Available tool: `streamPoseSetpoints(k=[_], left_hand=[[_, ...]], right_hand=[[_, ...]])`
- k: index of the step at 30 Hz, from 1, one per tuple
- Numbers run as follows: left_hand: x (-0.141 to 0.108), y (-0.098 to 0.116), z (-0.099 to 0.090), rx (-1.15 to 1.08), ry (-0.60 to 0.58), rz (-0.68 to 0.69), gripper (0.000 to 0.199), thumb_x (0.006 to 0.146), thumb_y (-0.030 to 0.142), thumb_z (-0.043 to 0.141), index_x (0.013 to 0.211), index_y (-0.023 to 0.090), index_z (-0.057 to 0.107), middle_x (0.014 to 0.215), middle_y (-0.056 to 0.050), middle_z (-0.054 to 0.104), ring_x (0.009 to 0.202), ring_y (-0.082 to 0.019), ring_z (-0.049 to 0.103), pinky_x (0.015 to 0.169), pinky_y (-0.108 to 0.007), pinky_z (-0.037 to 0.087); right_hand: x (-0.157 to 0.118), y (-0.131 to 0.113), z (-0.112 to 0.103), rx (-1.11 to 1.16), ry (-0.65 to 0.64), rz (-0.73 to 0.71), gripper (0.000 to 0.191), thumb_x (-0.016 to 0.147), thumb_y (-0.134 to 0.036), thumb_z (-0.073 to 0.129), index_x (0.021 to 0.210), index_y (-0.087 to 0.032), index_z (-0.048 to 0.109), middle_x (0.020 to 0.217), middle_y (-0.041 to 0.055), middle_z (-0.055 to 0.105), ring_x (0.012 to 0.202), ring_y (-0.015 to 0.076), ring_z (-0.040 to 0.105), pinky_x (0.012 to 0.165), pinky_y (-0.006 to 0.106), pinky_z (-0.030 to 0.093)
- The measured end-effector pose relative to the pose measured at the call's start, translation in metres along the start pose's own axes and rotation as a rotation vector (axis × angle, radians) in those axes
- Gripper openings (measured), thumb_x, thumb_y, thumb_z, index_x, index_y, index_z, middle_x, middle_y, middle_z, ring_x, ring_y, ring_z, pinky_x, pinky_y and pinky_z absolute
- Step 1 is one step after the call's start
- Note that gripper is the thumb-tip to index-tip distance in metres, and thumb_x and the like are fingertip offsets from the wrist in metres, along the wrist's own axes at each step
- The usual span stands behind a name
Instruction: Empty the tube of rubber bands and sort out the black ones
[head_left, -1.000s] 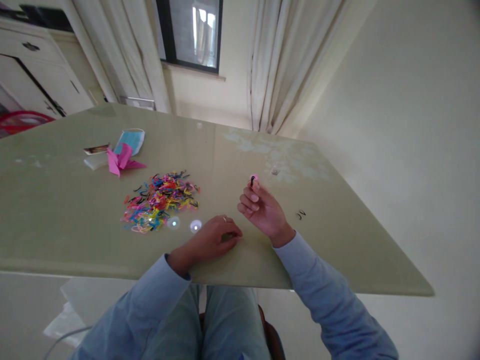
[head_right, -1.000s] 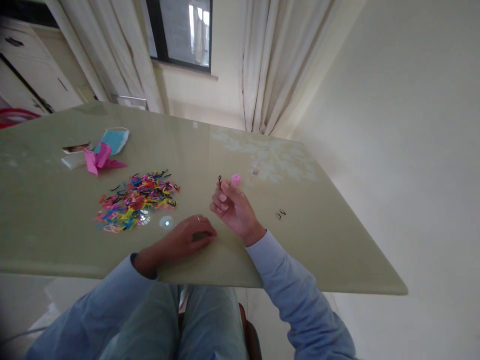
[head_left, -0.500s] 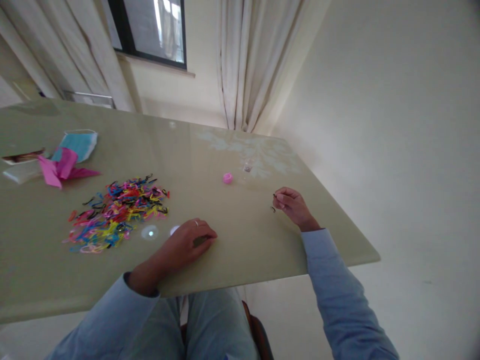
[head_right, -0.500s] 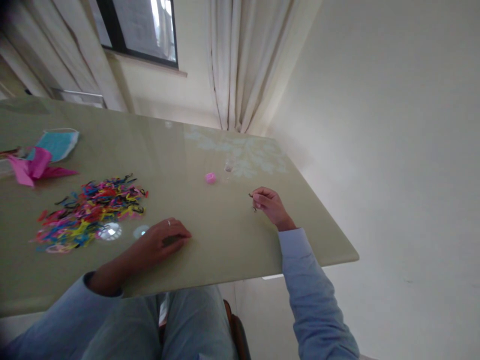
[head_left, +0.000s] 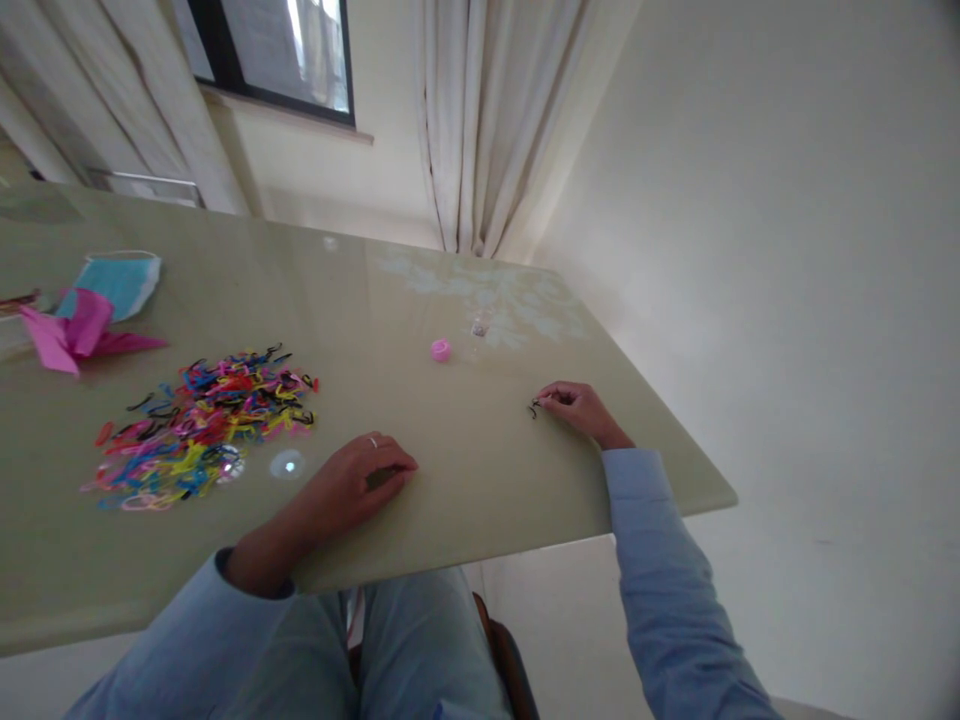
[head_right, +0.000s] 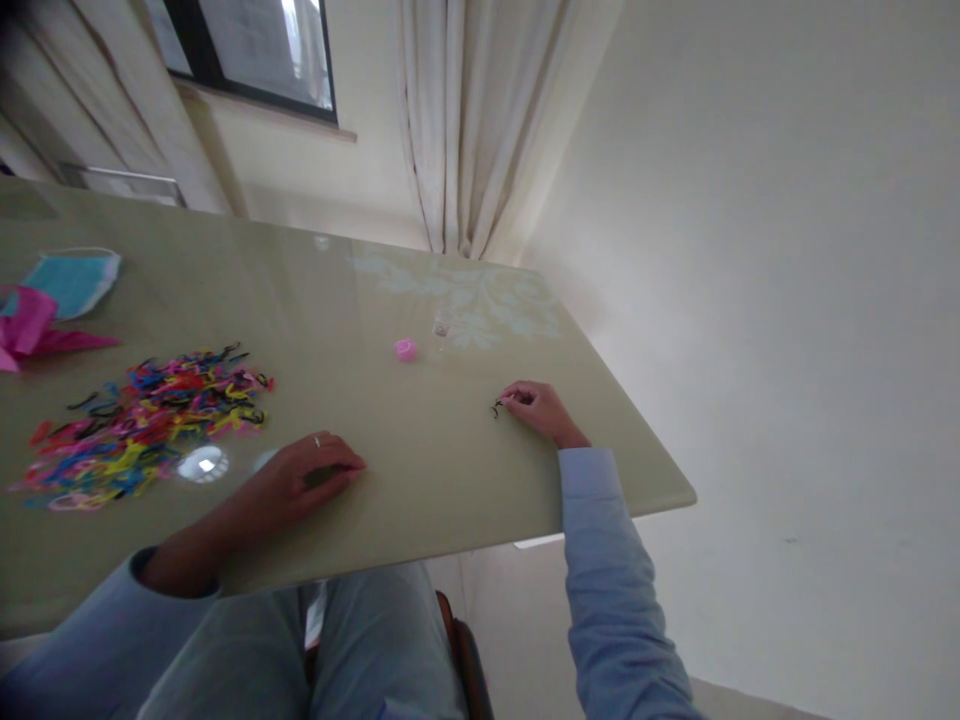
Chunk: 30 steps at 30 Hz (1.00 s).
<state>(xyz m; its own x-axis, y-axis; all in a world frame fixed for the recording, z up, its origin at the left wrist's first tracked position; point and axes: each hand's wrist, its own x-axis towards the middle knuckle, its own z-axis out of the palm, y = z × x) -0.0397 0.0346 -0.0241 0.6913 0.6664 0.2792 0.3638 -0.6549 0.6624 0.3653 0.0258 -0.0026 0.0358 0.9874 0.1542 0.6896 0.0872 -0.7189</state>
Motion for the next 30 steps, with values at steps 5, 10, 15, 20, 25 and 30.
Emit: streamPoseSetpoints(k=[5,10,15,20,25,30], left_hand=[[0.0,-0.001,0.001,-0.013,0.018,0.016,0.024,0.093,0.033,0.053,0.09,0.021,0.073,0.087,-0.005,0.073,0.084,-0.018,0.066,0.08,-0.031,0.051],[0.003,0.002,0.001,0.015,0.021,0.01,0.023,0.092,0.03,0.053,0.089,0.019,0.073,0.086,-0.006,0.073,0.082,-0.019,0.065,0.079,-0.031,0.05],[0.003,0.004,0.002,0.026,0.046,0.008,0.022,0.091,0.026,0.053,0.088,0.018,0.072,0.084,-0.006,0.072,0.082,-0.018,0.065,0.079,-0.031,0.049],[0.0,0.005,0.004,0.056,0.078,-0.014,0.02,0.091,0.023,0.053,0.091,0.018,0.073,0.084,-0.007,0.072,0.081,-0.018,0.065,0.078,-0.031,0.049],[-0.005,0.006,0.007,0.113,0.134,-0.014,0.02,0.091,0.021,0.053,0.092,0.018,0.073,0.086,-0.007,0.072,0.083,-0.019,0.064,0.079,-0.031,0.049],[-0.008,0.006,0.009,0.145,0.148,-0.003,0.018,0.091,0.02,0.053,0.092,0.018,0.071,0.086,-0.007,0.072,0.082,-0.019,0.064,0.079,-0.032,0.049]], right_hand=[[-0.001,-0.002,0.002,0.02,0.04,-0.036,0.034,0.081,-0.045,0.064,0.092,-0.016,0.075,0.057,-0.0036,0.051,0.051,0.0107,0.041,0.05,0.024,0.031],[-0.002,-0.02,0.026,0.03,0.132,-0.119,0.031,0.086,-0.044,0.059,0.09,-0.017,0.074,0.058,-0.0026,0.053,0.053,0.0116,0.044,0.052,0.024,0.035],[-0.014,-0.06,0.073,-0.058,0.072,-0.328,0.029,0.092,-0.037,0.055,0.104,-0.019,0.074,0.06,-0.0028,0.057,0.05,0.0103,0.046,0.054,0.023,0.04],[-0.024,-0.096,0.116,-0.125,-0.202,-0.585,0.027,0.096,-0.032,0.053,0.107,-0.019,0.074,0.071,0.0026,0.071,0.059,0.0134,0.06,0.062,0.024,0.046],[-0.022,-0.102,0.13,-0.136,-0.208,-0.617,0.022,0.096,-0.028,0.055,0.105,-0.019,0.073,0.089,0.0077,0.076,0.082,0.0185,0.069,0.076,0.029,0.051],[-0.007,-0.088,0.118,-0.292,0.051,-0.496,0.028,0.092,-0.022,0.052,0.115,-0.018,0.069,0.094,0.0105,0.074,0.089,0.0222,0.067,0.087,0.037,0.048]])
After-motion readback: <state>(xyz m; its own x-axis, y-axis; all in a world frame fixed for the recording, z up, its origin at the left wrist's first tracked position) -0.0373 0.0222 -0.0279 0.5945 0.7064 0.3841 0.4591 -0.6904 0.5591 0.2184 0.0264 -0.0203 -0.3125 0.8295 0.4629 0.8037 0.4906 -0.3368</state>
